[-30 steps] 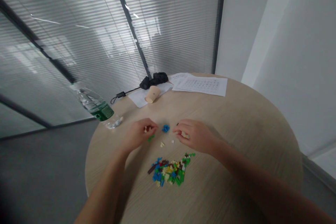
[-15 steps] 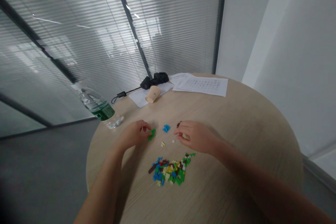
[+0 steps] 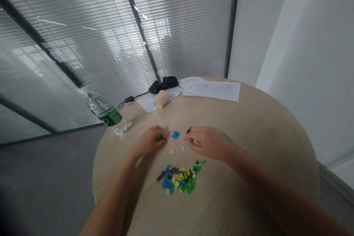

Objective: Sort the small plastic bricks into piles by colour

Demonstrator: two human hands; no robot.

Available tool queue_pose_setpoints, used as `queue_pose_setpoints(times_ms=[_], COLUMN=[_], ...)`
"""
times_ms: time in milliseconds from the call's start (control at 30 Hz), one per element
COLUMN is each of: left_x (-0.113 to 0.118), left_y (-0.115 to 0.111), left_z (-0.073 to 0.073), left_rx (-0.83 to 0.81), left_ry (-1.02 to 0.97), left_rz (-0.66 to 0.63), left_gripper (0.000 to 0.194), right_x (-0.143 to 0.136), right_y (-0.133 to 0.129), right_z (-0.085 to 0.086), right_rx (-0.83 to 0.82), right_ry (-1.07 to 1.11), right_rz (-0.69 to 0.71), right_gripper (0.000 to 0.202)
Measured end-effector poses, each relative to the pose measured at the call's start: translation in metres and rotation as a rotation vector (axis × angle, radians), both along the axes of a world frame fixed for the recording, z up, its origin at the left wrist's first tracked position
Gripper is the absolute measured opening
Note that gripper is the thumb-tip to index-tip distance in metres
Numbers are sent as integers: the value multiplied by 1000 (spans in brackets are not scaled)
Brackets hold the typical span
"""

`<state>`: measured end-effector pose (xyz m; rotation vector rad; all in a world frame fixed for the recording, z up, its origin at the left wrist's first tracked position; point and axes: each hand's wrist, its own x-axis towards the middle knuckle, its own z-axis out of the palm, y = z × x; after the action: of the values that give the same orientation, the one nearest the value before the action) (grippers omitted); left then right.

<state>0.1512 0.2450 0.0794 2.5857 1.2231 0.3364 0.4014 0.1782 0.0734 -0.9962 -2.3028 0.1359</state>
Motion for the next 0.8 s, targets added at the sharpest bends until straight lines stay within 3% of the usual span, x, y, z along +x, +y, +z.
queue_pose_setpoints(times_ms=[200, 467, 800], left_x=[-6, -10, -15], left_y=[1, -3, 2], left_z=[3, 7, 7], left_rx=[-9, -128, -128], left_ry=[21, -18, 5], left_rz=[1, -82, -51], left_gripper=[11, 26, 14], right_x=[1, 13, 12], right_y=[-2, -4, -4], right_z=[7, 6, 2], right_rx=[-110, -536, -625], right_ry=[-22, -141, -177], right_rz=[38, 180, 205], right_gripper=[14, 12, 19])
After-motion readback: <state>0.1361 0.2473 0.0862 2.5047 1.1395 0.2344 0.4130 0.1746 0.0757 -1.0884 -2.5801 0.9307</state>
